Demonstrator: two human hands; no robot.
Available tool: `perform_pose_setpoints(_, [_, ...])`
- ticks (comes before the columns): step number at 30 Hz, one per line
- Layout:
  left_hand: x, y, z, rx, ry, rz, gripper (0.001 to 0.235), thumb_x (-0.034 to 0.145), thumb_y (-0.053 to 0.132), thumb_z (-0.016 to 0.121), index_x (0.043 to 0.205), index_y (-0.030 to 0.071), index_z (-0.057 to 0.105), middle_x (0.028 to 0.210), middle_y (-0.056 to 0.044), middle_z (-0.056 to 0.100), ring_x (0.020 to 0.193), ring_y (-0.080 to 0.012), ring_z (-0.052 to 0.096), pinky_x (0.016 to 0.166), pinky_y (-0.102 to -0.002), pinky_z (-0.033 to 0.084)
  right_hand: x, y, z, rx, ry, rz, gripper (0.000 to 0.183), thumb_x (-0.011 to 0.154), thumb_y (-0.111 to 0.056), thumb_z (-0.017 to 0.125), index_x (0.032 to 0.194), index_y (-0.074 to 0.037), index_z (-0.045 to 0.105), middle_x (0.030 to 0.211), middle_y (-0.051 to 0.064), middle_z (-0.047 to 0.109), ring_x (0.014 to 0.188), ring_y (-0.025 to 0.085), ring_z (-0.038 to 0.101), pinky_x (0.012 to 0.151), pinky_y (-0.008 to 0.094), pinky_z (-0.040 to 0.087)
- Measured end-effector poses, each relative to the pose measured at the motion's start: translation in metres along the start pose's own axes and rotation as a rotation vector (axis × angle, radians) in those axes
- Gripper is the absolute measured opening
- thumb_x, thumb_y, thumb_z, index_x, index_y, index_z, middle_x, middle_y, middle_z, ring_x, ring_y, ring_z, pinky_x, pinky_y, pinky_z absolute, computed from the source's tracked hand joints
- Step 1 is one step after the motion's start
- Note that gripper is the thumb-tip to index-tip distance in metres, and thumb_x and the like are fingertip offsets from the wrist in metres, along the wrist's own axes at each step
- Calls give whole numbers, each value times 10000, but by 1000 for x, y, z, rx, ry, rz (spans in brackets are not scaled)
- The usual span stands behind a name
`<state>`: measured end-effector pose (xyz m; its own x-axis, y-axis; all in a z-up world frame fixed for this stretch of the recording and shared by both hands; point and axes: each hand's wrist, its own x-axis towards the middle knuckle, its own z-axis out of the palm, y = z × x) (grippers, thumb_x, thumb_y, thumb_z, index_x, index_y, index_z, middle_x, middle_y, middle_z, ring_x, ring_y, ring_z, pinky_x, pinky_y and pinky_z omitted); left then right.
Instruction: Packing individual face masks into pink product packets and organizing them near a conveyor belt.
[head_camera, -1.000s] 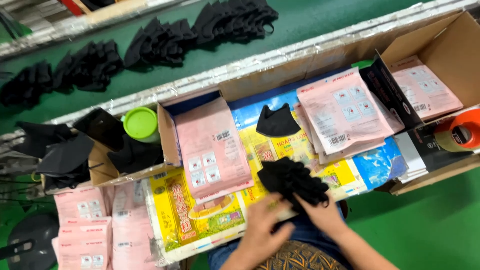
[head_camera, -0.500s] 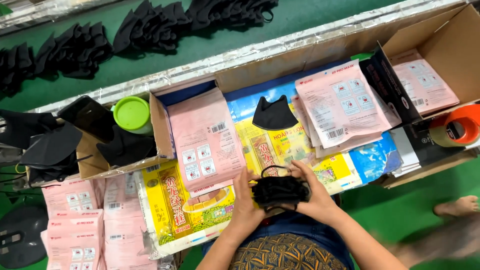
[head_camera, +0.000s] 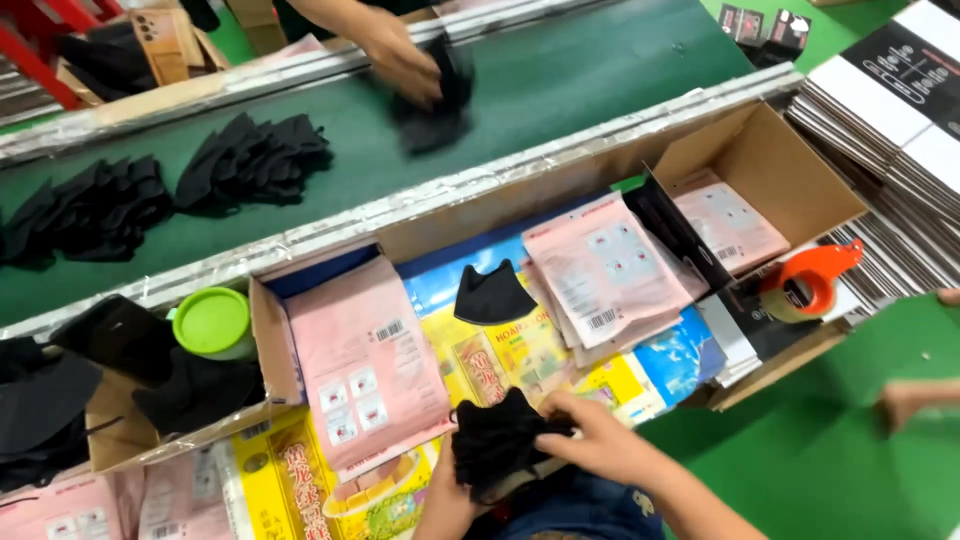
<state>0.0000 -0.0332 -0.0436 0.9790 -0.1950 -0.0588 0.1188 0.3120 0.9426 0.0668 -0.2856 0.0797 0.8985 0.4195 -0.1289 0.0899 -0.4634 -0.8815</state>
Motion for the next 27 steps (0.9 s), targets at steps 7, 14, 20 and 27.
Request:
perform_pose_setpoints(7, [-21, 15, -9, -140, -364, -623, 569, 794, -30, 752, 1321, 47, 554, 1212, -34, 645, 1115, -171, 674, 954, -298, 541, -4, 65, -23, 177, 153, -167, 274, 858, -64, 725, 1131, -42, 713, 1053, 100, 745, 943, 194, 692, 834, 329, 562])
perform_pose_setpoints(14, [-16, 79, 4, -312, -370, -508, 774, 705, -17, 824, 1399, 135, 517, 1304, -55, 634, 1213, -159, 640, 1016, -304, 525, -2, 55, -6, 570, 71, 320, 423, 817, -8, 697, 1238, -50, 677, 1006, 135, 754, 849, 205, 723, 760, 370, 592])
perform_pose_setpoints(20, [-25, 50, 25, 40, -11, -112, 683, 802, -13, 776, 1423, 109, 519, 1302, -65, 664, 1207, -233, 636, 1060, -342, 505, 12, 18, 28, 125, -103, 150, 484, 787, -56, 740, 1259, -68, 636, 1026, 105, 772, 929, 169, 701, 836, 357, 565])
perform_pose_setpoints(27, [-37, 103, 16, 792, -333, -171, 548, 917, 82, 627, 1430, 10, 447, 1266, -280, 566, 1135, -472, 570, 942, -494, 475, 4, 21, 52, -81, -484, 117, 461, 752, -107, 781, 1200, -54, 684, 1085, 67, 798, 1013, 161, 757, 935, 322, 581])
